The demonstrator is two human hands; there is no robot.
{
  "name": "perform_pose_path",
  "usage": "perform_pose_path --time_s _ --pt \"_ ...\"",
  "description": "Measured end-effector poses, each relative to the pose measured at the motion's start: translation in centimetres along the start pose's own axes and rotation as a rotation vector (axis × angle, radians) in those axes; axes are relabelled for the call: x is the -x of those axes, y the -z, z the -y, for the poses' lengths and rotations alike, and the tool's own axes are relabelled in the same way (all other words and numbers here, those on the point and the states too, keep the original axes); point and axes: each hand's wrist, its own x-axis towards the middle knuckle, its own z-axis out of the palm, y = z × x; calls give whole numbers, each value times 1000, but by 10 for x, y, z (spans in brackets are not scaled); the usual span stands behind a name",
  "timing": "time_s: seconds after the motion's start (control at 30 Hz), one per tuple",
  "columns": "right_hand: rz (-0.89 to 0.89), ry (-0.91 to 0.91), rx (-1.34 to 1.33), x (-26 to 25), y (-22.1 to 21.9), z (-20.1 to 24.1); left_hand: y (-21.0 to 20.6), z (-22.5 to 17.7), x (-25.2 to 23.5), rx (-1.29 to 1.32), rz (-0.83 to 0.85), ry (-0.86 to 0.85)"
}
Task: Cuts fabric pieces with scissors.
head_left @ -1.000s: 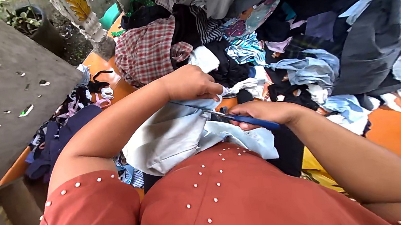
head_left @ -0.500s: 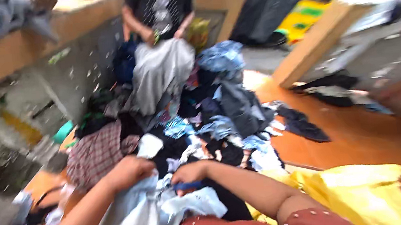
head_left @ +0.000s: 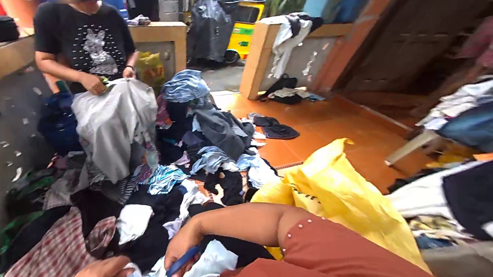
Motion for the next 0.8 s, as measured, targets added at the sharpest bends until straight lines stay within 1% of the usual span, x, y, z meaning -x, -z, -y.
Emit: perform_pose_path --time_s 0.03,0.1,0.17,0.2,0.23,0.27,0.3,0.33,0.37,0.43,0.5,0.53,0.6,0.7,0.8 --pt "-18 -14 6 4 -1 1 3 -4 0 57 40 60" --pt "-42 -18 52 11 -4 3 13 -10 4 233 185 281" --pt "-57 5 132 18 -5 2 26 -7 10 443 410 563" --pt "-61 29 176 22 -5 0 30 -1 15 519 516 653" --pt "-62 61 225 25 -5 -4 31 5 23 566 598 704" --pt "-50 91 258 27 -6 -7 28 8 32 596 639 735" --pt "-36 126 262 28 -7 -12 26 8 39 621 635 770" --pt "-26 153 253 28 -7 -16 30 2 41 649 598 810" --pt "-18 165 234 29 -5 -20 37 -8 41 672 526 843" --pt "-2 162 169 28 -3 -28 41 -24 43 713 313 859" --pt "15 160 94 26 -2 -34 36 -36 51 667 96 802" --pt "34 159 51 23 -1 -37 34 -42 54 633 27 771" --pt "70 166 -34 18 -1 -44 28 -49 59 574 -67 703" --pt "123 225 -123 9 1 -52 21 -51 65 556 -193 610" --pt "153 275 -96 0 5 -50 22 -48 59 523 -211 549"
